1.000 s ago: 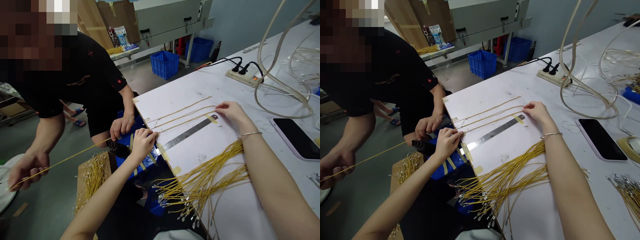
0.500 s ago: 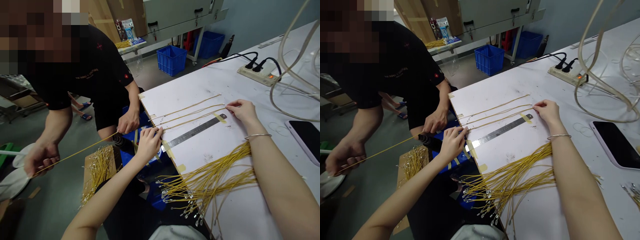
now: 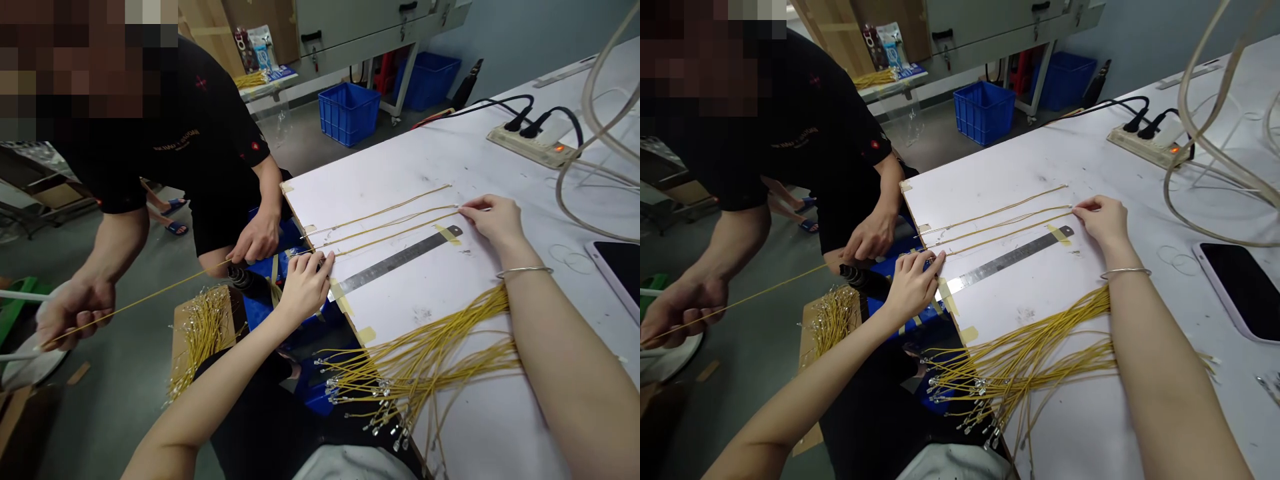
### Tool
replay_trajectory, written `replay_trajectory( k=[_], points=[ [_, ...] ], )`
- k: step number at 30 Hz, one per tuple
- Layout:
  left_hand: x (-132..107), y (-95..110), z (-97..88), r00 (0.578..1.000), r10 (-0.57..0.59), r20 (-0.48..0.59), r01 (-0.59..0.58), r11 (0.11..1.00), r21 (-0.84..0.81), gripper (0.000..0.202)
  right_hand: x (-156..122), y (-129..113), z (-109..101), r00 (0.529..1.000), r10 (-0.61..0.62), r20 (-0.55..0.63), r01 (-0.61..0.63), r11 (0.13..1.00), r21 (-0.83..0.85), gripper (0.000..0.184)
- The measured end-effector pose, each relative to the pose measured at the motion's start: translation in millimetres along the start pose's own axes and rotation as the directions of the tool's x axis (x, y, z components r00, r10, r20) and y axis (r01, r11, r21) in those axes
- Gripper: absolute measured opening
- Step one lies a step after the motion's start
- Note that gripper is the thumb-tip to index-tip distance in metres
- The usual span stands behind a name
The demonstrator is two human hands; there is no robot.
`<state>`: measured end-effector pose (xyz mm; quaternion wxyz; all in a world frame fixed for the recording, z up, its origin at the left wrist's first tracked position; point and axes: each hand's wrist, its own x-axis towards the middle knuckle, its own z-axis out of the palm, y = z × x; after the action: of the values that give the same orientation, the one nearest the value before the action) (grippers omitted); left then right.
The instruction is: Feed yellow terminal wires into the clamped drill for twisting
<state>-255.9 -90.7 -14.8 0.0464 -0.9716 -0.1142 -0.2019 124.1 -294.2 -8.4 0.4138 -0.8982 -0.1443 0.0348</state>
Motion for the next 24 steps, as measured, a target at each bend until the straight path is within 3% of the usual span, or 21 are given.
replay_trajectory(
  k=[17,24],
  points=[
    [0,0,2.3,0.999,-0.042,0.0,0.042,0.998,-0.048,0.046,9,4,-1,0.999,-0.003,0.032,0.003,1.0,0.006,0.015],
    [0,0,2.7,1.0,-0.013,-0.022,0.013,1.0,-0.01,0.045,11,2,-1,1.0,-0.015,0.003,0.015,0.998,-0.066,0.013]
  ],
)
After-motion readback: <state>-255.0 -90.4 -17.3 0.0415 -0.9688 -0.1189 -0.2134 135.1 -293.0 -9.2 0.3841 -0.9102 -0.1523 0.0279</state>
